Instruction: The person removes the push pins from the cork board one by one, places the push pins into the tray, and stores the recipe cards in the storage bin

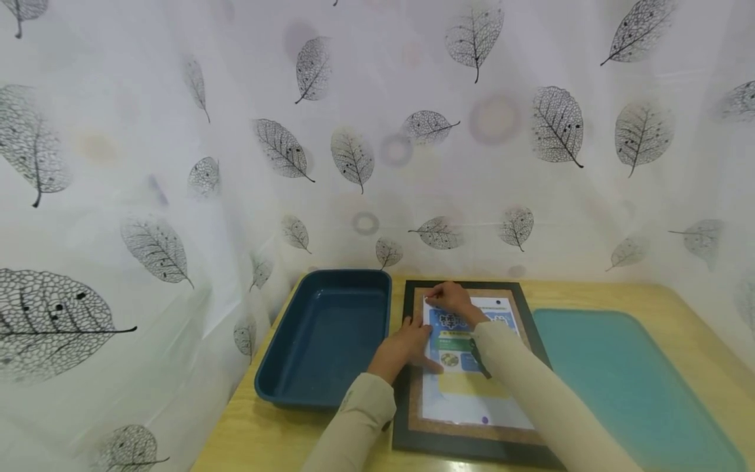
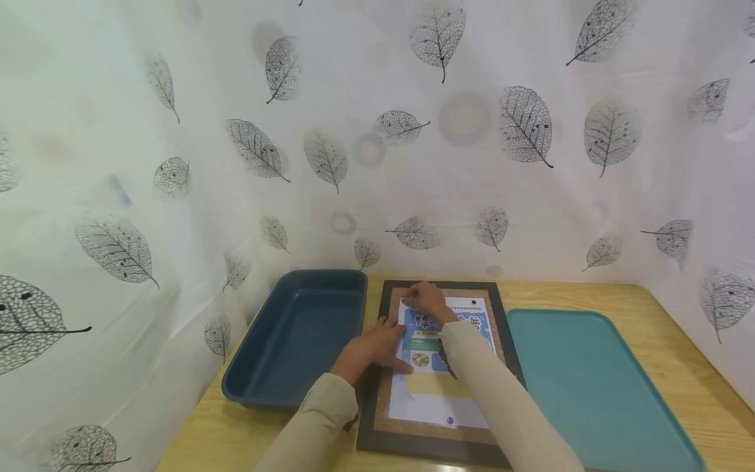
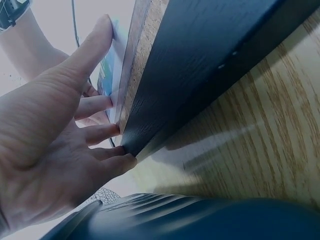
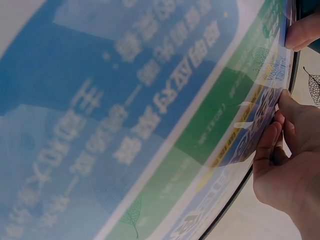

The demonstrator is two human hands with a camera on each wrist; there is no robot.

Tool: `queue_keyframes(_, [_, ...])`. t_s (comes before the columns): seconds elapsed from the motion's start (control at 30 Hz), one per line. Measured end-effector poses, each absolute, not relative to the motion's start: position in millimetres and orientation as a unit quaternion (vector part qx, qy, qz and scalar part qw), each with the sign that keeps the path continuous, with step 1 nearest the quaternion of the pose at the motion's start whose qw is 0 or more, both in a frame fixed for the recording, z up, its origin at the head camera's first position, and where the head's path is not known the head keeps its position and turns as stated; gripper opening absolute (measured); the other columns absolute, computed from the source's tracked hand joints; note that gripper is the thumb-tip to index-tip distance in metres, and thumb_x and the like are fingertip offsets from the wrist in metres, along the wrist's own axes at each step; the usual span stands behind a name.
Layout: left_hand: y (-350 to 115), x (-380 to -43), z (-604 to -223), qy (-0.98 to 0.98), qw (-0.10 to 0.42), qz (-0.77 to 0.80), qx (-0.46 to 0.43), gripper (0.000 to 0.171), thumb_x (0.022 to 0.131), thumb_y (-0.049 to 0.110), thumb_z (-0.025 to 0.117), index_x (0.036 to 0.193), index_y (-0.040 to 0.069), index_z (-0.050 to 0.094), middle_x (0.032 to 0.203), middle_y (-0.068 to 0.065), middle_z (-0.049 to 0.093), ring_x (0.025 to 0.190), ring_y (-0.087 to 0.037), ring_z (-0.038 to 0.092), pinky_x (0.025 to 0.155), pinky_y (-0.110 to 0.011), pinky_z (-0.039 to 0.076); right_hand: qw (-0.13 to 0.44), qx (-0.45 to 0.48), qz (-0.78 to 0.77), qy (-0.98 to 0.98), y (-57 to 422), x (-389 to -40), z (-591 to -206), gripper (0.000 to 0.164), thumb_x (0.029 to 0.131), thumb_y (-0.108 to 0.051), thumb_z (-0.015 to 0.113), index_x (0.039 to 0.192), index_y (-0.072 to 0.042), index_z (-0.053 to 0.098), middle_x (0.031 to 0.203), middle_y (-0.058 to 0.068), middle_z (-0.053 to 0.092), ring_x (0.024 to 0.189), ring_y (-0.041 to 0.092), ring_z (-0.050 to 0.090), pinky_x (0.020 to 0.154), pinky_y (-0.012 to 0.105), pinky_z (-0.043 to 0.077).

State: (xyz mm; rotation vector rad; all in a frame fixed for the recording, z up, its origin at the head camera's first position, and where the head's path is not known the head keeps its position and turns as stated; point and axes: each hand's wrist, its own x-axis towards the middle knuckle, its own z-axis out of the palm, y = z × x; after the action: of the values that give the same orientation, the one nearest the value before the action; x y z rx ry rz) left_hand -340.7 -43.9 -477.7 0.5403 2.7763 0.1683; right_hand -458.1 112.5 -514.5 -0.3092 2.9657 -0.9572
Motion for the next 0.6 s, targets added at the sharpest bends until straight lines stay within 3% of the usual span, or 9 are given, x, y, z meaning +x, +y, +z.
queue_keyframes(0.23, [-43.7,-339.6,-476.0,0.967,0.16,0.065,0.185,0.099,0.082,0.061,0.082,0.159,0.015,0.041,0.171,-0.013,0.023,0.156,-0.035,0.025,0.12,-0.051,0.036,0.001,-0.112,-0.309,0.944,112.5,-455.5,-514.1,0.02,0.097,-0.02,0.074,0.108,-0.004,0.079,0.094,0.008,0.075,0.082,0.022,0.066,0.083,0.044,0.055])
queue_keyframes(0.6, [-43.0,-339.7,-473.9,0.966,0.172,0.071,0.177,0.1,0.082,0.061,0.083,0.16,0.016,0.04,0.172,-0.012,0.021,0.157,-0.036,0.023,0.12,-0.054,0.035,-0.006,-0.12,-0.328,0.937,114.0,-452.6,-511.5,0.021,0.098,-0.021,0.073,0.107,-0.003,0.079,0.091,0.008,0.074,0.08,0.022,0.065,0.081,0.041,0.053])
